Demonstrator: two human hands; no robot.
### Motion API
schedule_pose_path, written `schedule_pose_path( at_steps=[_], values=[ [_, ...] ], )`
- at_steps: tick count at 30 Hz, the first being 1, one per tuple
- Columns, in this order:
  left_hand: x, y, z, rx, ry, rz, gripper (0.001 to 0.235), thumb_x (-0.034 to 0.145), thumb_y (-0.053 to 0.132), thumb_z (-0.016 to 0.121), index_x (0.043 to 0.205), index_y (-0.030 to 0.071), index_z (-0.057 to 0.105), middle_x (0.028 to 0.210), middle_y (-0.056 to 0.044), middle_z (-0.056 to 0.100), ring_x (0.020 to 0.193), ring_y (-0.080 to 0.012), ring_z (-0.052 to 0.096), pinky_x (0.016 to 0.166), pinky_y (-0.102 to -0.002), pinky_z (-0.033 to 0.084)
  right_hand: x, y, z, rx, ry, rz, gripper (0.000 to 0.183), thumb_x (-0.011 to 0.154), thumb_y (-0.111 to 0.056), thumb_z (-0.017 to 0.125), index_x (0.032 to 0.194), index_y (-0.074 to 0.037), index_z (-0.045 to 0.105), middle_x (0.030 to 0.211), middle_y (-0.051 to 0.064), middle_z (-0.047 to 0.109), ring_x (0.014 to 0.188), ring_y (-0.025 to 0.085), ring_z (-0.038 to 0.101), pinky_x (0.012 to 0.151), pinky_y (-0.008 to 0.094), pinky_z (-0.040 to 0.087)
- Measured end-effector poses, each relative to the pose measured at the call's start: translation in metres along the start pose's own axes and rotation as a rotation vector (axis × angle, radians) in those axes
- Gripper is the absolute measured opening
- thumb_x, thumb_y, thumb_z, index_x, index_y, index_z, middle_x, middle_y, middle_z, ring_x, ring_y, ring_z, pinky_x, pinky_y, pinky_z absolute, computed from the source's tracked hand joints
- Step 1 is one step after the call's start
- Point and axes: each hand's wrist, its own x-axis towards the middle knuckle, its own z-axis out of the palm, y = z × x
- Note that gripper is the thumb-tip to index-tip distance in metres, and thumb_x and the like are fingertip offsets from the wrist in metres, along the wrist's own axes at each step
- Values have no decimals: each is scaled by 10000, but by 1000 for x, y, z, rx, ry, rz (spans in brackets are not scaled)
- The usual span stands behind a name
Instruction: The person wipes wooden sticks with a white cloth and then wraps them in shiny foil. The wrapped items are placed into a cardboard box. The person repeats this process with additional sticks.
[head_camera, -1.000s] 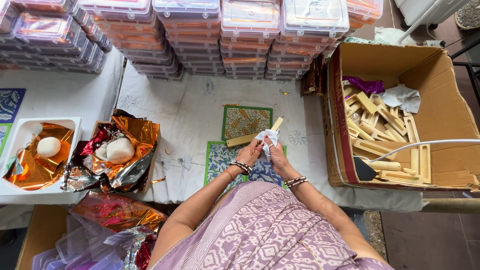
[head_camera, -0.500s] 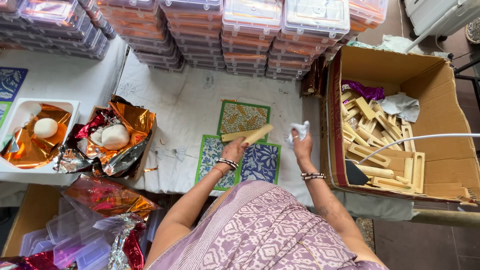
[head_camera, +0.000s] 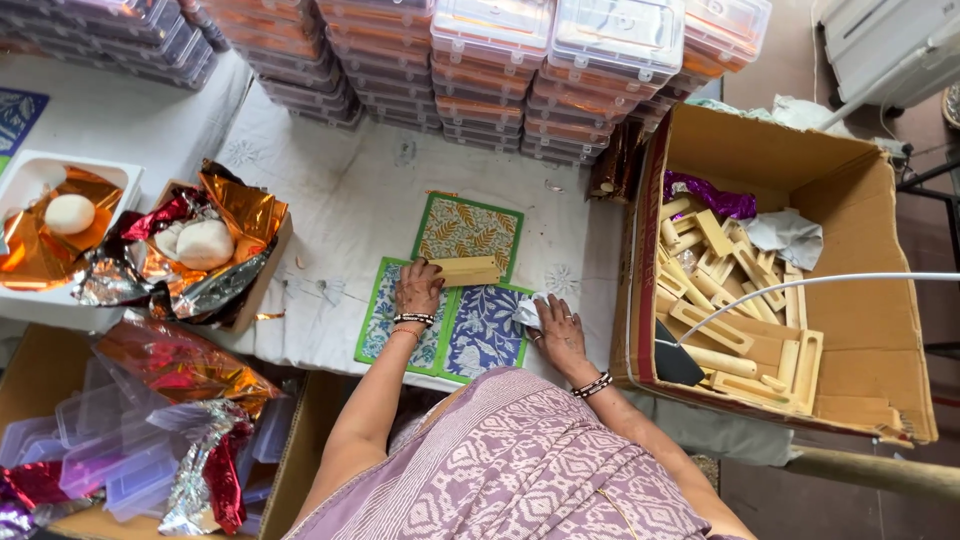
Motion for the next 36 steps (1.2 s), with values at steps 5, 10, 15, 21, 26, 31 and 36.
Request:
schedule_pose_path(
  at_steps=[5, 10, 15, 21, 26, 31, 36],
  values=[
    [-13, 5, 3, 8, 49, -23, 374, 857, 203, 722, 1228, 209, 677, 1405, -13, 575, 1293, -276, 494, 998, -493, 463, -2, -2, -6, 0, -15, -11, 688, 922, -399, 656, 1522, -172, 407, 1581, 150, 387, 1444, 382, 380, 1126, 595, 352],
    [-13, -3, -5, 20, 30, 42, 465, 827, 161, 711, 1287, 202, 655, 1440, -28, 563, 1303, -284, 486, 1022, -494, 461, 0, -7, -9, 0, -31, 13, 677, 919, -393, 662, 1513, -177, 419, 1585, 144, 380, 1449, 379, 370, 1123, 592, 345],
    [3, -11, -31, -193, -74, -42, 399, 855, 165, 715, 1250, 205, 668, 1323, -45, 637, 1244, -296, 562, 1012, -436, 497, -4, -14, -11, 8, 35, 54, 671, 892, -394, 684, 1490, -187, 459, 1573, 127, 407, 1445, 339, 377, 1137, 573, 327],
    [26, -39, -105, -189, 128, -64, 270, 874, 114, 710, 1138, 169, 705, 1174, -68, 683, 1116, -329, 617, 952, -413, 520, -9, -9, 11, -54, 216, 28, 677, 863, -386, 713, 1470, -194, 483, 1538, 79, 467, 1433, 274, 412, 1162, 508, 294],
    [46, -105, -156, -43, 421, -83, 216, 869, 104, 710, 1084, 127, 715, 1146, -87, 683, 1072, -318, 629, 931, -417, 522, -8, -4, 31, -82, 300, 46, 701, 827, -370, 736, 1467, -201, 505, 1523, 47, 494, 1436, 240, 426, 1190, 497, 290],
    [59, -185, -209, 8, 605, -230, 165, 926, 81, 689, 1084, 122, 713, 1119, -71, 700, 1047, -274, 642, 931, -401, 543, -9, -11, 31, -89, 340, 76, 686, 822, -364, 743, 1453, -201, 530, 1505, 37, 521, 1424, 229, 451, 1202, 492, 293],
    [53, -274, -261, 103, 633, -725, 244, 891, 156, 710, 1133, 160, 681, 1196, -100, 674, 1142, -306, 622, 904, -491, 540, -9, -16, 27, -91, 377, 69, 653, 822, -317, 728, 1440, -207, 546, 1482, 41, 553, 1408, 232, 492, 1208, 451, 306]
  ],
)
